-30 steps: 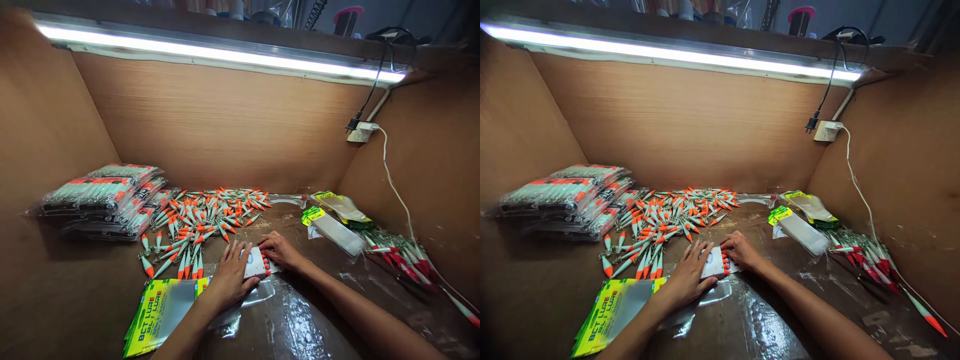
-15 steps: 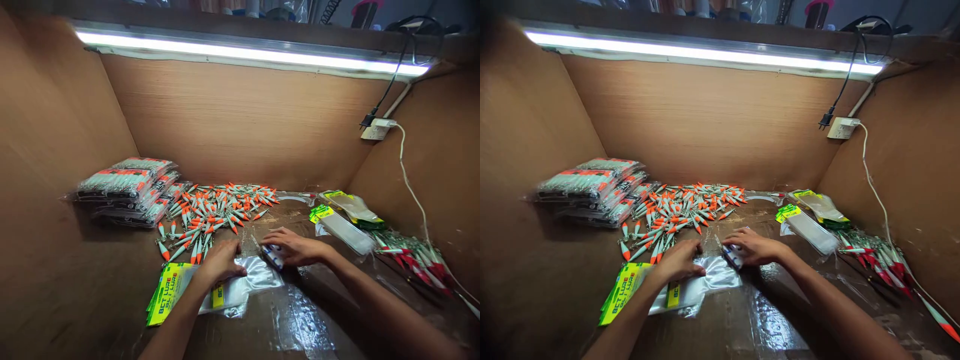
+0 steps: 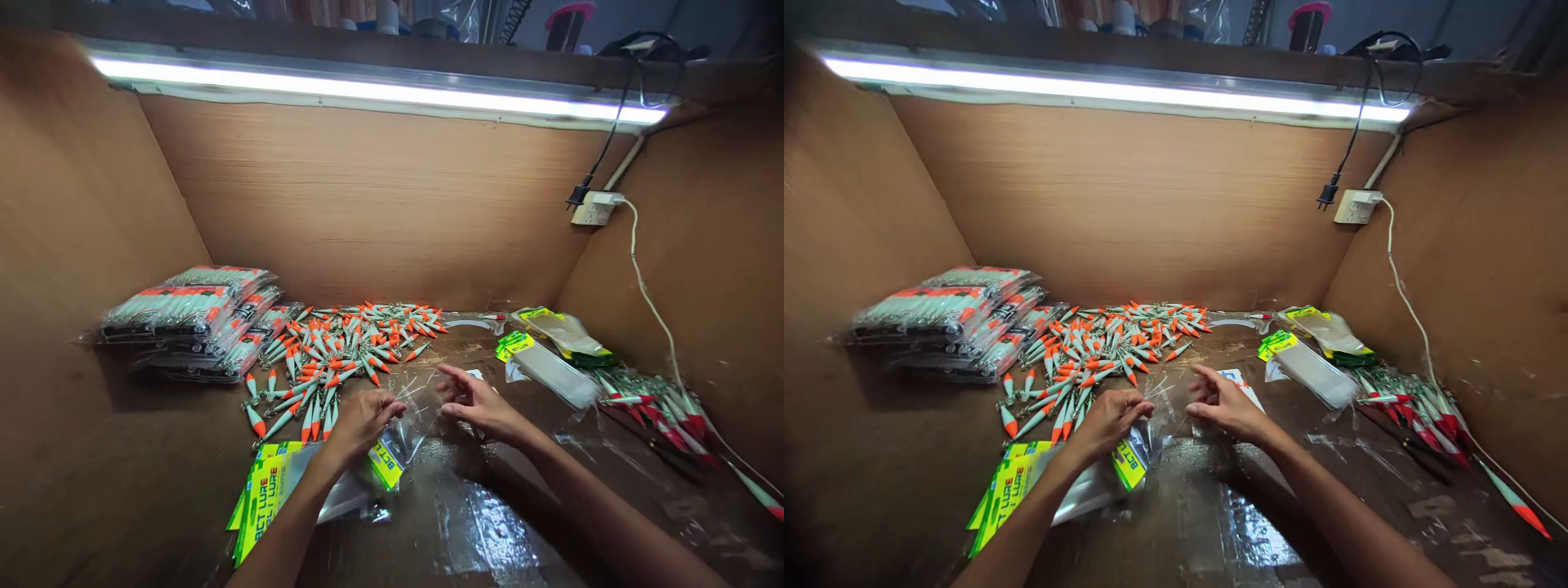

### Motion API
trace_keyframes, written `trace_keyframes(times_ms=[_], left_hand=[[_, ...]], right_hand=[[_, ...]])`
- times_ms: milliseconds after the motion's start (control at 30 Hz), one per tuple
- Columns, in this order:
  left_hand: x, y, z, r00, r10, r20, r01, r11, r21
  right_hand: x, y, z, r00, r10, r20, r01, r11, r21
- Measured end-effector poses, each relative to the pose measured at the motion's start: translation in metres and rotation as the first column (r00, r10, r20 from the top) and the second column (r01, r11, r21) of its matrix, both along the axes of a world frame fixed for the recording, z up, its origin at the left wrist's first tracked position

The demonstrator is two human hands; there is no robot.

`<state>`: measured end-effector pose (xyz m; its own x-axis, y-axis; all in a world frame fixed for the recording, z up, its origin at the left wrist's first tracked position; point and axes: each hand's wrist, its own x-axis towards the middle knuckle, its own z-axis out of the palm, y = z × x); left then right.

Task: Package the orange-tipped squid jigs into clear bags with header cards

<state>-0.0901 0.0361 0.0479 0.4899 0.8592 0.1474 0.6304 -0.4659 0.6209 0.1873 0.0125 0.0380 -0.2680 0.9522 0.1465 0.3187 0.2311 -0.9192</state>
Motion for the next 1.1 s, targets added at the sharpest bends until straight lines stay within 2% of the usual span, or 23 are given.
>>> trace_keyframes(times_ms=[67,167,267,333,400,467,533,633,700,733,800,900,1000,1100], left_hand=[[0.004,-0.002,0.002,0.996,-0.033,0.080,0.036,0.999,-0.035],[0.008,-0.004,0.003,0.970,-0.035,0.240,0.065,0.991,-0.116],[0.010,-0.003,0.002,0.953,-0.015,0.302,0.064,0.986,-0.151],[0.010,-0.001,-0.001,0.952,-0.020,0.306,0.069,0.986,-0.149],[0.010,0.000,-0.003,0.952,-0.020,0.304,0.065,0.988,-0.138],[0.009,0.001,-0.003,0.953,-0.020,0.301,0.060,0.990,-0.124],[0.007,0.002,-0.003,0.952,-0.030,0.306,0.067,0.991,-0.113],[0.004,0.003,-0.002,0.952,-0.061,0.299,0.096,0.990,-0.104],[0.001,0.005,-0.002,0.958,-0.086,0.273,0.132,0.979,-0.153],[0.000,0.006,-0.002,0.962,-0.101,0.254,0.150,0.971,-0.185],[-0.003,0.007,-0.003,0.969,-0.129,0.212,0.178,0.957,-0.230],[-0.004,0.007,-0.003,0.976,-0.167,0.137,0.193,0.959,-0.206],[-0.004,0.005,-0.003,0.984,-0.179,0.005,0.178,0.974,-0.139],[-0.004,0.004,-0.005,0.976,-0.181,-0.119,0.177,0.983,-0.048]], right_hand=[[-0.015,0.005,-0.003,0.996,0.008,-0.092,-0.015,0.997,-0.073],[-0.019,0.008,-0.006,0.989,-0.033,-0.146,0.019,0.995,-0.098],[-0.006,0.005,-0.006,0.997,-0.061,-0.054,0.057,0.996,-0.070],[0.006,0.001,-0.006,0.979,-0.183,0.094,0.180,0.983,0.041],[0.016,-0.005,-0.010,0.883,-0.376,0.281,0.328,0.923,0.203],[0.022,-0.014,-0.019,0.728,-0.497,0.473,0.393,0.867,0.307],[0.026,-0.024,-0.032,0.599,-0.498,0.627,0.396,0.865,0.308],[0.038,-0.033,-0.045,0.512,-0.428,0.745,0.384,0.890,0.247],[0.053,-0.033,-0.046,0.533,-0.373,0.759,0.367,0.911,0.189],[0.062,-0.032,-0.044,0.574,-0.340,0.745,0.346,0.925,0.156],[0.080,-0.029,-0.039,0.693,-0.272,0.668,0.283,0.954,0.095],[0.097,-0.029,-0.032,0.842,-0.183,0.507,0.179,0.982,0.057],[0.095,-0.035,-0.026,0.893,-0.065,0.446,0.058,0.998,0.029],[0.082,-0.042,-0.020,0.891,0.032,0.453,-0.051,0.998,0.031]])
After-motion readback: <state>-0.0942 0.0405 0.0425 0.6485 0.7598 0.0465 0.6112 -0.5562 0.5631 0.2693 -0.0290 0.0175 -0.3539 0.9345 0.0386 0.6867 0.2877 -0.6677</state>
